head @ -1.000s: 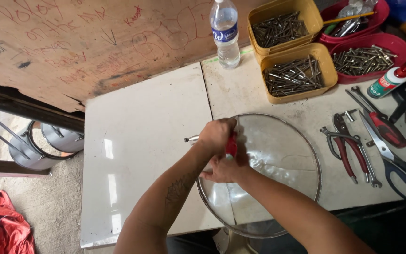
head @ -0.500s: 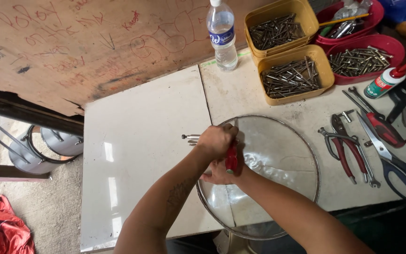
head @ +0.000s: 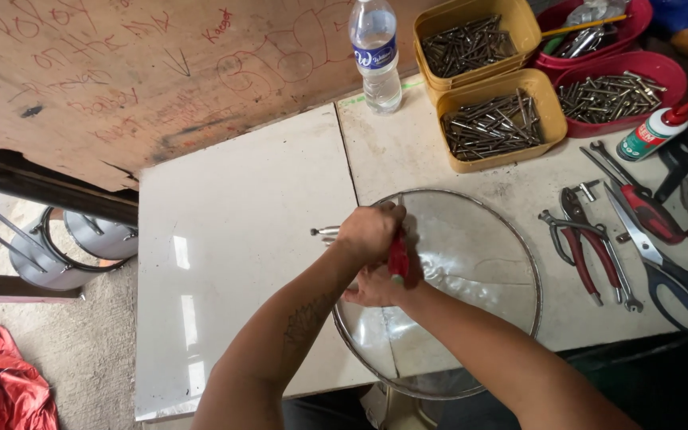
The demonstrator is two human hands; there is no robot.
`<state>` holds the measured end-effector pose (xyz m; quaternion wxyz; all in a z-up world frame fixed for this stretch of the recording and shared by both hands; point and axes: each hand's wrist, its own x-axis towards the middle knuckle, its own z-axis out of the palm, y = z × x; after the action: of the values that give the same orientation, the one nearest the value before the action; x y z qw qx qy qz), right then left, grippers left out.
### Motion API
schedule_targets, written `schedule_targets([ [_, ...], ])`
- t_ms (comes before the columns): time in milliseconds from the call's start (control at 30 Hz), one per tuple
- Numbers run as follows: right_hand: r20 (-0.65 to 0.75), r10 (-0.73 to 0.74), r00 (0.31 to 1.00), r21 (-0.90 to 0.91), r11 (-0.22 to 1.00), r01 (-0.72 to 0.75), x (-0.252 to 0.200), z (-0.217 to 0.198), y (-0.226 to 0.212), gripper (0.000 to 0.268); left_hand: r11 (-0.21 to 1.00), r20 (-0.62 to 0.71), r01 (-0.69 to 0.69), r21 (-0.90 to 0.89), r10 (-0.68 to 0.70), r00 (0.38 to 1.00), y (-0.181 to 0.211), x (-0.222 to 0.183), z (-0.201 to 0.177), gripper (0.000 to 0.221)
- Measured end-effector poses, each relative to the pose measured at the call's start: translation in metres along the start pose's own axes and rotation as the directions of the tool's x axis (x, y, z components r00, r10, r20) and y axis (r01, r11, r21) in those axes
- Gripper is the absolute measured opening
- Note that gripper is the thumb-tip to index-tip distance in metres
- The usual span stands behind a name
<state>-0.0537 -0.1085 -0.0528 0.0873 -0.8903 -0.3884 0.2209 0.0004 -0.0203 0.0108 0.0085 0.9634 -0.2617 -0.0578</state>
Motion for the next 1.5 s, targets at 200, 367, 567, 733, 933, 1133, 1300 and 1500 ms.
schedule_targets([
  [200,0.183,0.058,0.981,-0.009,0.998,-0.057,-0.005,-0.012,0.003,0.123,0.960,-0.036,0.142,-0.242,-0.156,0.987,-0.003,-0.005,-0.019,0.017],
  [367,-0.171,-0.026,0.985,0.114,0.992,0.045,-0.035,-0.059,-0.012,0.102,0.970,-0.212,0.097,-0.225,-0.146,0.966,0.002,-0.023,-0.025,0.037],
  [567,-0.569,-0.351,0.744,-0.184,0.936,0.301,-0.032,-0.040,-0.001,0.069,0.899,-0.147,0.360,-0.249,-0.403,0.903,-0.029,-0.131,-0.034,0.032],
  [733,-0.727,-0.305,0.615,-0.148,0.944,0.294,-0.046,-0.010,0.005,0.045,0.829,-0.004,0.494,-0.262,-0.513,0.859,-0.035,-0.205,-0.010,0.036],
  [933,-0.855,-0.098,0.510,-0.008,0.984,0.176,-0.135,-0.029,0.037,0.033,0.797,0.036,0.547,-0.258,-0.558,0.829,-0.022,-0.241,-0.006,0.026],
  [1133,-0.896,0.054,0.440,-0.005,0.991,-0.132,-0.183,0.010,0.113,0.034,0.775,-0.001,0.560,-0.293,-0.586,0.810,-0.029,-0.254,0.002,0.031],
  [1300,-0.823,0.193,0.534,0.055,0.963,-0.264,-0.191,0.021,0.097,0.043,0.752,0.004,0.570,-0.330,-0.603,0.798,-0.035,-0.264,0.010,0.037],
  [1500,-0.673,0.352,0.651,0.118,0.920,-0.375,-0.186,0.020,0.063,0.057,0.616,0.105,0.674,-0.407,-0.702,0.705,-0.040,-0.285,0.019,0.054],
])
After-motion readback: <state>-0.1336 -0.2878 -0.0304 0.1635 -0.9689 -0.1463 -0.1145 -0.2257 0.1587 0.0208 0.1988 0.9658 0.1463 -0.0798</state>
